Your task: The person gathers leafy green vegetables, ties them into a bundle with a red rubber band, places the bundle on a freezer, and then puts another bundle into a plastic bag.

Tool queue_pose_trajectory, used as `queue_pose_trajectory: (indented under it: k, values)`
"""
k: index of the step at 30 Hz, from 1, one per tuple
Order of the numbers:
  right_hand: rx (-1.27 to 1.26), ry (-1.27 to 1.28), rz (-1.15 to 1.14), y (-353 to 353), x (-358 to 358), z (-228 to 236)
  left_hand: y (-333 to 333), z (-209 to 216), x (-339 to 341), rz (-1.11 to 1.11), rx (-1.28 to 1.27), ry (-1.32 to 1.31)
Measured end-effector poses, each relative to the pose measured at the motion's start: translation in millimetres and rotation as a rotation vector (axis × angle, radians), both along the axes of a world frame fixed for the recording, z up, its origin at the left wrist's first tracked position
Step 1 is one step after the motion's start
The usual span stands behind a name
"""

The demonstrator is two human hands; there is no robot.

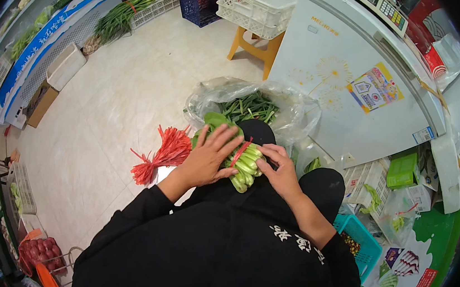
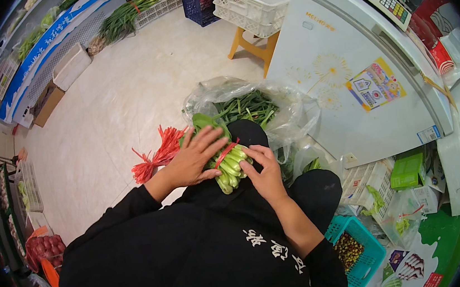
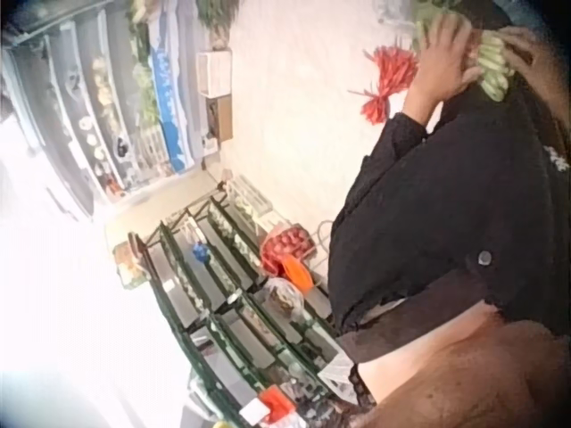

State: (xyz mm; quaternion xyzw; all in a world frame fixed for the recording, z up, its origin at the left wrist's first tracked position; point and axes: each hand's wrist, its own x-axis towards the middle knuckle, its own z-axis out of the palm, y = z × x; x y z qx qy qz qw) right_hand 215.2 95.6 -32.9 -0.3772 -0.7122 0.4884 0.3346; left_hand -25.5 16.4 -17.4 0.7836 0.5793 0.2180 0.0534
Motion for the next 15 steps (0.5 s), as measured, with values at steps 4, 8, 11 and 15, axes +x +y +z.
queue_pose_trajectory:
  k: [4,8,11,15]
  values:
    - [-0.530,0.115,-0.001,10.7,4.4,-27.4,-36.0,-15.2,-3.4,0.273,-0.111,-0.484]
    - [-0.540,0.034,0.090,24.2,-4.0,-22.8,-68.2,-43.8,11.3,0.184,-0.993,-1.396]
    - [-0.325,-0.148,0.134,17.3,-11.2,-17.1,-70.0,-49.0,27.8,0.279,-1.005,-1.735]
    - [-0.167,-0.021,0.196,-15.9,-13.0,19.4,-65.6,-39.5,34.8,0.208,-0.949,-1.797]
